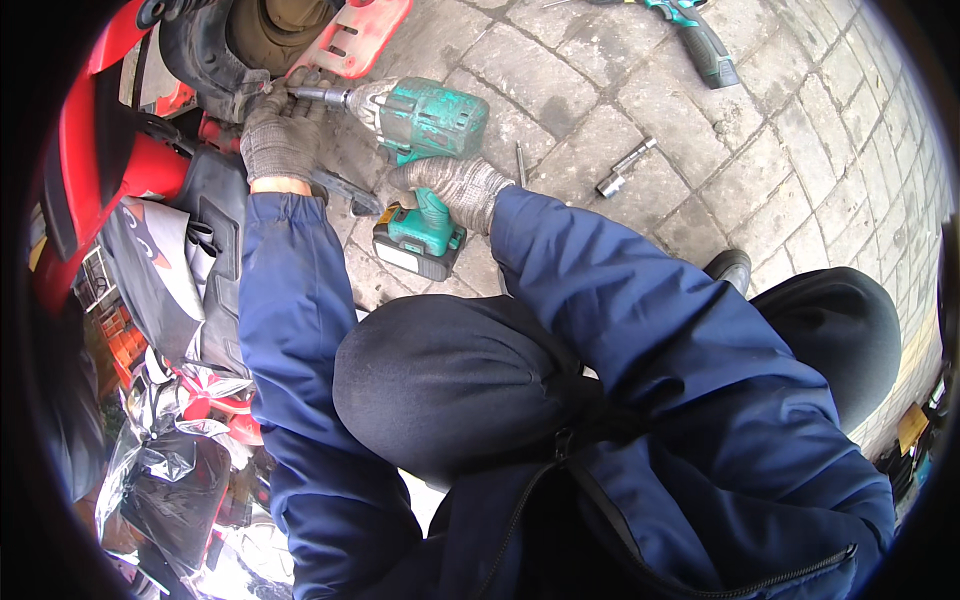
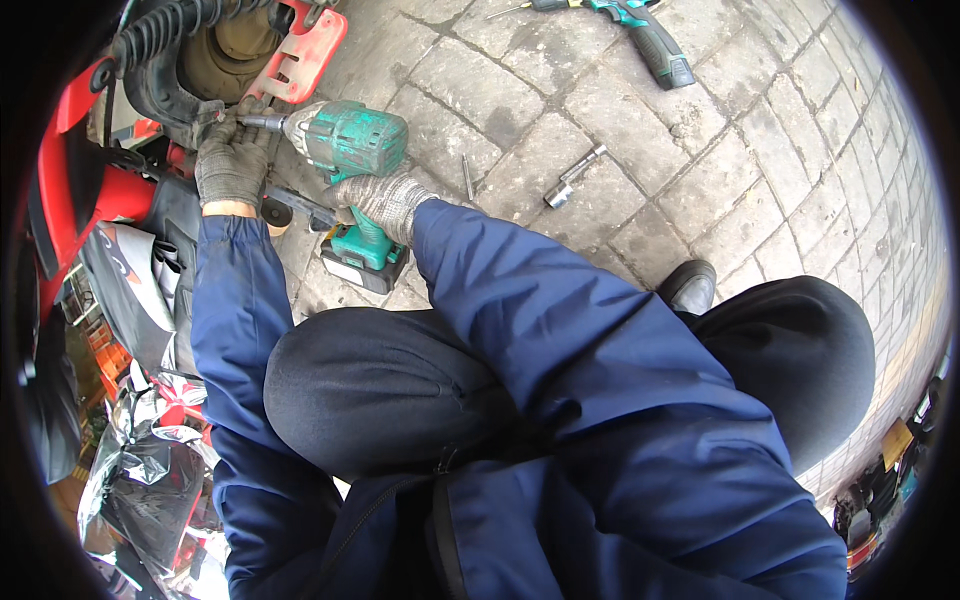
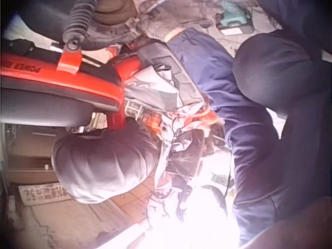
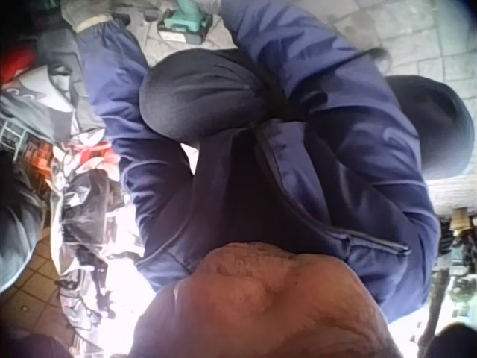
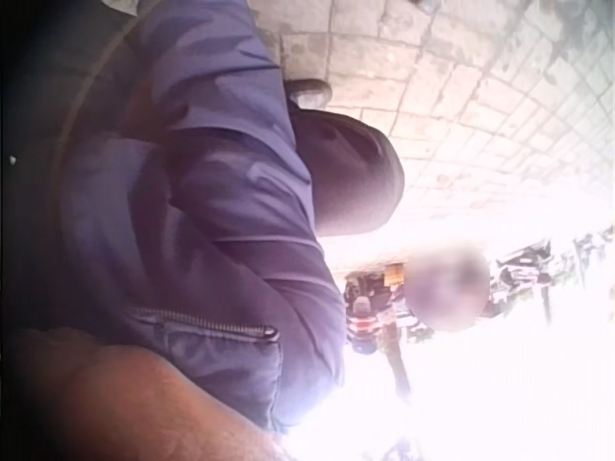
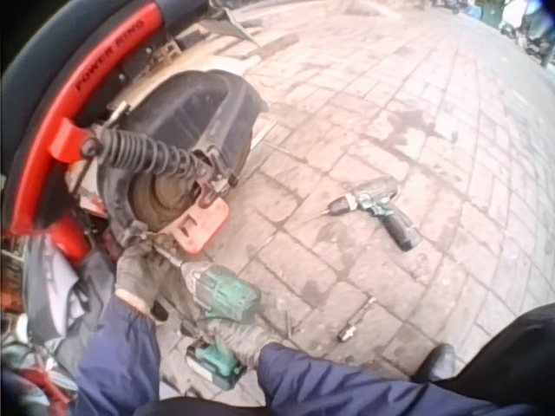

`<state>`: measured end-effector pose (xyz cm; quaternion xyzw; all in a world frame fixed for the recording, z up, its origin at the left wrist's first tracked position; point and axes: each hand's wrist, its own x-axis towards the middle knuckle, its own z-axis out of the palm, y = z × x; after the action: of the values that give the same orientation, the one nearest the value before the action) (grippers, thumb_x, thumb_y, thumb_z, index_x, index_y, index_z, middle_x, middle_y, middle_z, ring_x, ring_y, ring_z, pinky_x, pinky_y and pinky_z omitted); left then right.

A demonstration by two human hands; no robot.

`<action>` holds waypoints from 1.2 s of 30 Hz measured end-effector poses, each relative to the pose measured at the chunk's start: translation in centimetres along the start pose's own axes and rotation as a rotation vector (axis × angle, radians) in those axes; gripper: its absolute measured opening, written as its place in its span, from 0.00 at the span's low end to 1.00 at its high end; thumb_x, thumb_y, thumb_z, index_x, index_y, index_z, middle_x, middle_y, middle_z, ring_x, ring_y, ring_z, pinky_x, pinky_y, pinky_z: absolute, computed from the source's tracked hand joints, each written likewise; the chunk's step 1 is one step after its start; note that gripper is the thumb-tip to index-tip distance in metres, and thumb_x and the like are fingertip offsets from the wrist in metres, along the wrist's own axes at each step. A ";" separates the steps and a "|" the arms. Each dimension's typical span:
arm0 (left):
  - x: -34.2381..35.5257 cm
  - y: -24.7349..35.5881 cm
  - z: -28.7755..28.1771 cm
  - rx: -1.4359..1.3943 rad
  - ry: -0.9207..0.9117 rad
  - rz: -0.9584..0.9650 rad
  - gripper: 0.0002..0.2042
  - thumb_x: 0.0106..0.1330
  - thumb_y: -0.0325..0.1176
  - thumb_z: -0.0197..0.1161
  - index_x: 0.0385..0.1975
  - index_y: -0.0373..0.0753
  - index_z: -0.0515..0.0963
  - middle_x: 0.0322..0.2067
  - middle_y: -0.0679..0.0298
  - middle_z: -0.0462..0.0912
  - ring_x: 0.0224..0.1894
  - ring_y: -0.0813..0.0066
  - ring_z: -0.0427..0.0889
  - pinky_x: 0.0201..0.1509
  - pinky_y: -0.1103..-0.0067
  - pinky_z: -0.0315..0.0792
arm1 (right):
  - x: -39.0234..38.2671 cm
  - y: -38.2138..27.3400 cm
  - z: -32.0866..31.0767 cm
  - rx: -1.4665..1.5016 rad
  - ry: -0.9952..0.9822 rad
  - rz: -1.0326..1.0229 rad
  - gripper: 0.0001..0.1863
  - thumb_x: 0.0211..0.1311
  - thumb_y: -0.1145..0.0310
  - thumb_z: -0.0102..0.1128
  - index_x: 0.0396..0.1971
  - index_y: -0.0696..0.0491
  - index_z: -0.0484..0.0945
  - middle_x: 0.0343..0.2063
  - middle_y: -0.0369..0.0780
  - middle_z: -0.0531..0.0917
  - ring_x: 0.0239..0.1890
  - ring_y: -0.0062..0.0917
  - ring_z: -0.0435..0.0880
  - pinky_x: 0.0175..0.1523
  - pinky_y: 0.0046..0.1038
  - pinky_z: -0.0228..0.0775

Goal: The person kneels beside a red scooter and uses a cordless impact wrench to remove bolts from the rear wheel area. They then remove a black plastic cover and place it on the ground.

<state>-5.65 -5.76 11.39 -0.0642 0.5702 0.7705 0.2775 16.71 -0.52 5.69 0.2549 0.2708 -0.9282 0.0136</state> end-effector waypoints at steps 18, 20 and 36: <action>1.2 0.1 -0.3 0.196 0.127 0.079 0.09 0.69 0.24 0.44 0.44 0.28 0.68 0.40 0.50 0.77 0.44 0.56 0.77 0.55 0.59 0.75 | 1.0 2.3 1.7 -0.060 -0.066 0.021 0.09 0.49 0.66 0.67 0.29 0.52 0.80 0.25 0.35 0.81 0.28 0.21 0.79 0.35 0.25 0.72; 1.2 0.1 -0.4 0.193 0.093 0.066 0.08 0.69 0.25 0.44 0.42 0.28 0.69 0.39 0.52 0.77 0.43 0.57 0.77 0.54 0.59 0.75 | 0.9 2.4 1.9 -0.059 -0.080 0.009 0.07 0.49 0.66 0.66 0.27 0.52 0.80 0.23 0.35 0.81 0.27 0.21 0.79 0.35 0.26 0.72; 2.3 -0.5 -1.1 0.090 0.150 0.114 0.05 0.69 0.26 0.49 0.35 0.31 0.69 0.31 0.56 0.75 0.34 0.61 0.77 0.47 0.59 0.78 | 1.5 3.1 1.9 -0.069 -0.085 0.029 0.11 0.50 0.68 0.65 0.34 0.53 0.80 0.27 0.36 0.82 0.31 0.22 0.80 0.41 0.26 0.73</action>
<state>-7.62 -5.88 9.65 -0.0765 0.6263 0.7516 0.1923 15.09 -3.99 4.79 0.2184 0.2983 -0.9279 0.0472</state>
